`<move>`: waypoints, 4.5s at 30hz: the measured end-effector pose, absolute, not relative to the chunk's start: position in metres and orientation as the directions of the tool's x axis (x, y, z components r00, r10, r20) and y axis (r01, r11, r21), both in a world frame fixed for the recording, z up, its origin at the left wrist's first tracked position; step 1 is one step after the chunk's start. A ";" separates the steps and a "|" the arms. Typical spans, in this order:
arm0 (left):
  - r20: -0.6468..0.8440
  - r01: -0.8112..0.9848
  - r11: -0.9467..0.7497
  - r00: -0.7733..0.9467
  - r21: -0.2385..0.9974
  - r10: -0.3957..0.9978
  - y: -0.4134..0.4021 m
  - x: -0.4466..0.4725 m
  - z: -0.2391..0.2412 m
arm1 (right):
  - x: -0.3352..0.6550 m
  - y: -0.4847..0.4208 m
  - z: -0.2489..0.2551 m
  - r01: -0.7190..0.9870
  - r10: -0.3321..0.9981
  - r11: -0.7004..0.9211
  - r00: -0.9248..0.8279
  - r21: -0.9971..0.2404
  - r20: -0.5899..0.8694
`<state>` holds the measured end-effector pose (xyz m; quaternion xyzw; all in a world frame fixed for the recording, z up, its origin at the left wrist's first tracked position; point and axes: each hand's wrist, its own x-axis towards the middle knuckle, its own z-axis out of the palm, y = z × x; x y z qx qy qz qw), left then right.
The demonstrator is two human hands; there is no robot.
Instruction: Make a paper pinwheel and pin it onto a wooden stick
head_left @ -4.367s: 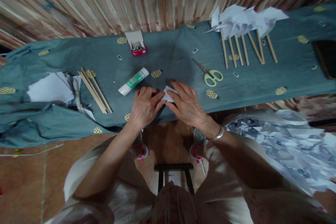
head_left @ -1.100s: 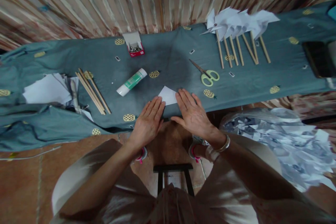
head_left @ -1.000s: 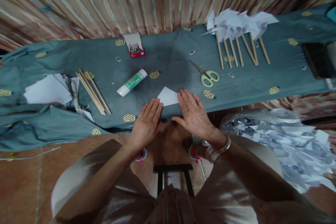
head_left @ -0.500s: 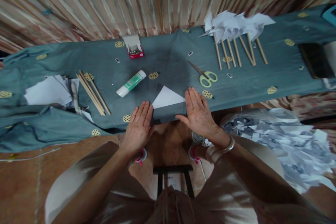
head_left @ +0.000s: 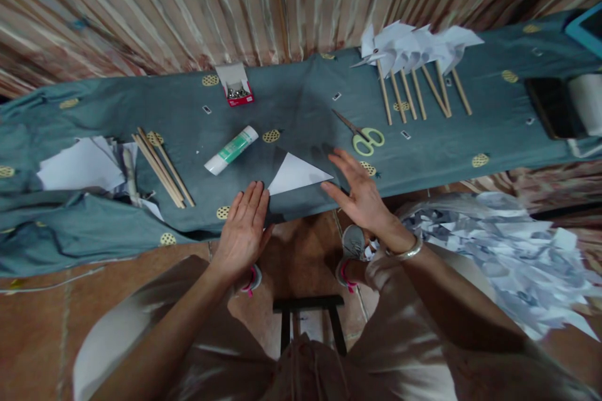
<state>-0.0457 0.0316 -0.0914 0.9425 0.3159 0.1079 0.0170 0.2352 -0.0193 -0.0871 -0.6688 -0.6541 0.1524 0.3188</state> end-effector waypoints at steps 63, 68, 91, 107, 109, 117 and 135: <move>-0.414 -0.457 0.475 0.234 0.752 0.880 0.093 0.032 -0.044 | 0.280 0.014 -0.052 0.936 0.918 -0.291 0.332 -0.201 0.217; -0.390 -0.469 0.458 0.241 0.755 0.889 0.093 0.035 -0.044 | 0.278 0.025 -0.060 0.947 0.927 -0.296 0.316 -0.121 0.202; -0.438 -0.617 0.448 0.181 0.647 0.881 0.118 0.023 -0.031 | 0.208 0.023 -0.048 -0.355 0.949 -0.267 0.066 -0.896 -0.309; -0.448 -0.590 0.459 0.178 0.664 0.876 0.115 0.023 -0.037 | 0.191 0.017 -0.060 -0.118 0.955 -0.214 -0.234 -0.970 -0.182; -0.449 -0.597 0.461 0.182 0.656 0.875 0.115 0.024 -0.037 | 0.191 0.017 -0.061 -0.104 0.952 -0.233 -0.225 -0.967 -0.206; -0.429 -0.603 0.449 0.189 0.660 0.884 0.114 0.024 -0.039 | 0.190 0.018 -0.064 -0.093 0.947 -0.247 -0.235 -0.965 -0.220; -0.445 -0.606 0.456 0.181 0.652 0.877 0.112 0.025 -0.038 | 0.186 0.019 -0.063 -0.156 0.942 -0.298 -0.206 -0.942 -0.264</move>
